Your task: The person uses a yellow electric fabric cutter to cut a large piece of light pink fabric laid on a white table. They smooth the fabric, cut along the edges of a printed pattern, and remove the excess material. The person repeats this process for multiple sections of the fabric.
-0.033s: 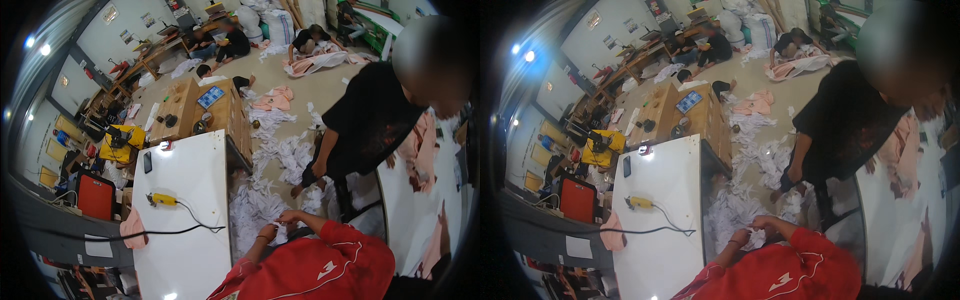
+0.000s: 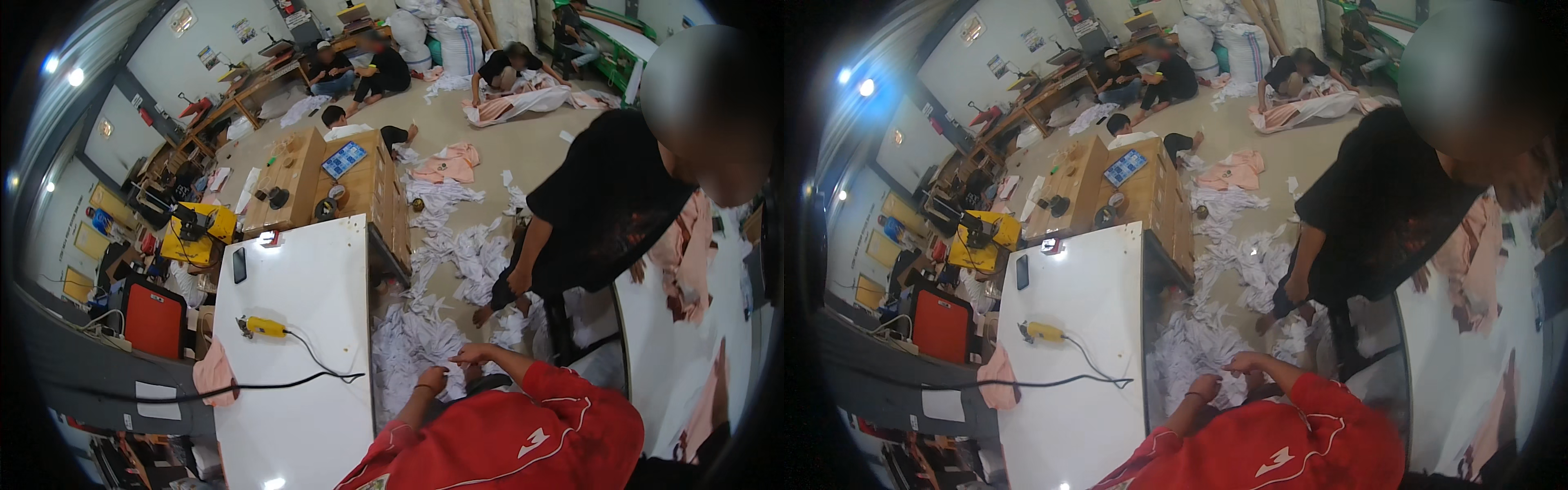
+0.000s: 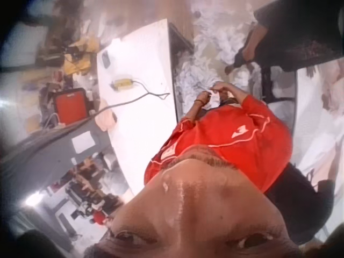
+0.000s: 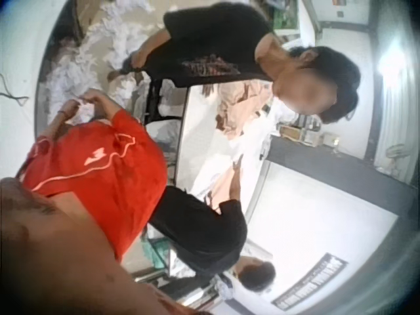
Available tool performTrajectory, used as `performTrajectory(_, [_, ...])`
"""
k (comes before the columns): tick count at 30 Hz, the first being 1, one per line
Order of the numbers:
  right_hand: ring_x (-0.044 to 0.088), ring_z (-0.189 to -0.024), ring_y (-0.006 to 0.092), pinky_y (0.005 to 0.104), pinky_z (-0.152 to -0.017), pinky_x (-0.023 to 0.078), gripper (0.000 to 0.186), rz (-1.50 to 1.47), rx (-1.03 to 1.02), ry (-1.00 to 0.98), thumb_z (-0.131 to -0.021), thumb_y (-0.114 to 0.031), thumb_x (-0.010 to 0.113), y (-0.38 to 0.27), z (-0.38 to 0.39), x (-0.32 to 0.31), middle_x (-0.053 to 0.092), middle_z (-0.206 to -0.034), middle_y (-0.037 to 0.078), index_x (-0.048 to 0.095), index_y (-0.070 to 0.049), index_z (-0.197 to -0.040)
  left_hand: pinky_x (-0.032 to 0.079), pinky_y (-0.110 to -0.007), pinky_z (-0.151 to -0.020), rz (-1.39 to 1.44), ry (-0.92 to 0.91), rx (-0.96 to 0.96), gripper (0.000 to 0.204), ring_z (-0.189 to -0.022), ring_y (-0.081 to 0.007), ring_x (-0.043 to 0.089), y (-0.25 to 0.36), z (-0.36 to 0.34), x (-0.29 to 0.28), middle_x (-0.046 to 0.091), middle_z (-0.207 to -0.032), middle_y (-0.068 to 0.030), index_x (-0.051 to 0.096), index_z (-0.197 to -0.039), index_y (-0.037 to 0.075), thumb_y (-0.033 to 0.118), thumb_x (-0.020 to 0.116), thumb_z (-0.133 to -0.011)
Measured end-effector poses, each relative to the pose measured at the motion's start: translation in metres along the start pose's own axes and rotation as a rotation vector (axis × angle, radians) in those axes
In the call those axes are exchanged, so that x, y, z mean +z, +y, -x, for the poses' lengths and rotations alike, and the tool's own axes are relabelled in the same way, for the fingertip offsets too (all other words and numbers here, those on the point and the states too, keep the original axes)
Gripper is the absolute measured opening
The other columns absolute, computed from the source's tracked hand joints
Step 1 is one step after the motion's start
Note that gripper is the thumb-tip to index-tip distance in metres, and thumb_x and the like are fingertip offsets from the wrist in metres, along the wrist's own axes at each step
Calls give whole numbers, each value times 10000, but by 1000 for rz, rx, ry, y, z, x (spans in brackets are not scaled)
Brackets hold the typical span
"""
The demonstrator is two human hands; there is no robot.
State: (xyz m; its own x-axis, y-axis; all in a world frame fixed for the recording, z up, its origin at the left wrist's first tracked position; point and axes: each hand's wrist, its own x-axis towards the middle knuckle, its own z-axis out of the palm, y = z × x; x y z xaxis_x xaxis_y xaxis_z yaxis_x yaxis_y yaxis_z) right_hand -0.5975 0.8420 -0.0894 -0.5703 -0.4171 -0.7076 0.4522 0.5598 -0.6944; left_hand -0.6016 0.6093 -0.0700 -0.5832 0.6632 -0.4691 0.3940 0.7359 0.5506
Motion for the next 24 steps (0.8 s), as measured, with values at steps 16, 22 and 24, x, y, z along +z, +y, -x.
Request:
performTrajectory(16, [731,-938,359,493,-827,583,390,96,146,42,-850,-298,636,65,-103,-129,781,-1042,178,790,-53,-1110,581,-424,-886,59,-385,-784,375,-990,-306,758,-160,-84,-38,790,-1127,-147,824,-1057,100,390,730,-838])
performTrajectory(22, [736,-1030,401,496,-905,571,383,223,112,210,-884,-324,644,69,-144,-259,776,-1087,209,780,-63,-1130,582,-431,-970,415,-114,-621,467,-1157,-311,734,-182,-192,-88,757,-1261,-142,769,-1245,183,453,725,-866])
performTrajectory(24, [734,-1034,396,485,-911,569,381,190,57,378,-898,-347,647,55,-165,-321,770,-1091,208,774,-53,-1105,578,-423,-995,301,-139,-647,455,-1185,-324,721,-196,-223,-100,741,-1289,-145,748,-1289,206,444,707,-903])
